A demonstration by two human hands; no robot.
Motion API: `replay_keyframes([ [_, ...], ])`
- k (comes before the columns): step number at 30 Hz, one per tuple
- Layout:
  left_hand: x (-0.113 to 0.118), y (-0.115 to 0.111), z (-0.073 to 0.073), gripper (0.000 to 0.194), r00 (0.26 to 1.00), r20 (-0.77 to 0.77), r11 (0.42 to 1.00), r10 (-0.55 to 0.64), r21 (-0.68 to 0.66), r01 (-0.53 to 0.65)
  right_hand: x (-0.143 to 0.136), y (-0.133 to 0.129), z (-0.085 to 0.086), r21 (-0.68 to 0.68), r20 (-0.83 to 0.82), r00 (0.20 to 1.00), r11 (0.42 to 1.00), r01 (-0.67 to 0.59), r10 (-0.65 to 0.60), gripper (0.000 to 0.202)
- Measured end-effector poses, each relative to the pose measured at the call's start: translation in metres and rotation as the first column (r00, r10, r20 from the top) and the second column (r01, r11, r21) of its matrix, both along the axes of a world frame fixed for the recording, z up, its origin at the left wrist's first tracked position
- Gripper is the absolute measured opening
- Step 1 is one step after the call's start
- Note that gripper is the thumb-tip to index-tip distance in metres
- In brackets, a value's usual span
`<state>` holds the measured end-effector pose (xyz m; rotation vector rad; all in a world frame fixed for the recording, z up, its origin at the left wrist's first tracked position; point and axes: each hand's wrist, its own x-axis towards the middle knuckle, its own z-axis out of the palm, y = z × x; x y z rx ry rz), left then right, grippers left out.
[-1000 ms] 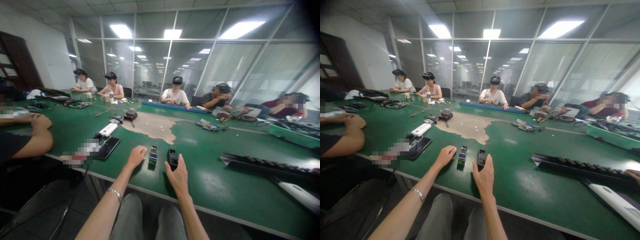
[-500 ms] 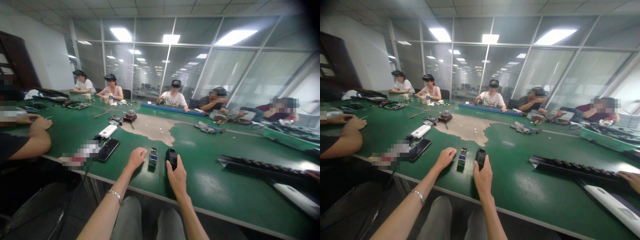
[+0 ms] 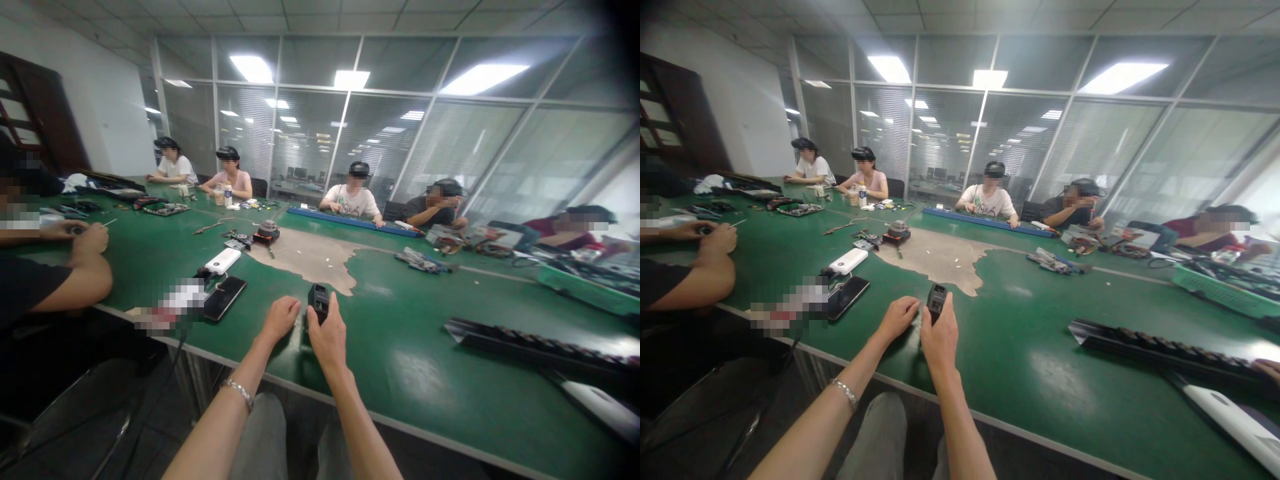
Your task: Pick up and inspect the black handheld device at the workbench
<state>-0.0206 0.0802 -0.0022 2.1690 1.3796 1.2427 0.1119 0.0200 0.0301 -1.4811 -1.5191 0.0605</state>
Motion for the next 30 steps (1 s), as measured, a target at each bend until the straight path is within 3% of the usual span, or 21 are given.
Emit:
replay_keyframes([
  [16, 0.001, 0.004, -0.001, 0.034, 0.999, -0.023, 0.999, -0.029, 0.014, 0.029, -0.003, -0.001, -0.034, -0.036, 0.079, 0.997, 0.999, 0.02, -0.017, 0.078],
  [22, 0.001, 0.004, -0.001, 0.034, 0.999, -0.021, 0.999, -0.03, 0.022, 0.031, -0.004, -0.007, -0.04, 0.0, 0.076, 0.997, 1.0, 0.006, -0.006, 0.081],
  [30, 0.003, 0.003, -0.003, 0.033, 1.0, -0.013, 0.999, -0.019, 0.037, 0.019, 0.003, -0.013, -0.041, -0.052, -0.033, 0.999, 0.998, 0.021, -0.023, 0.085],
])
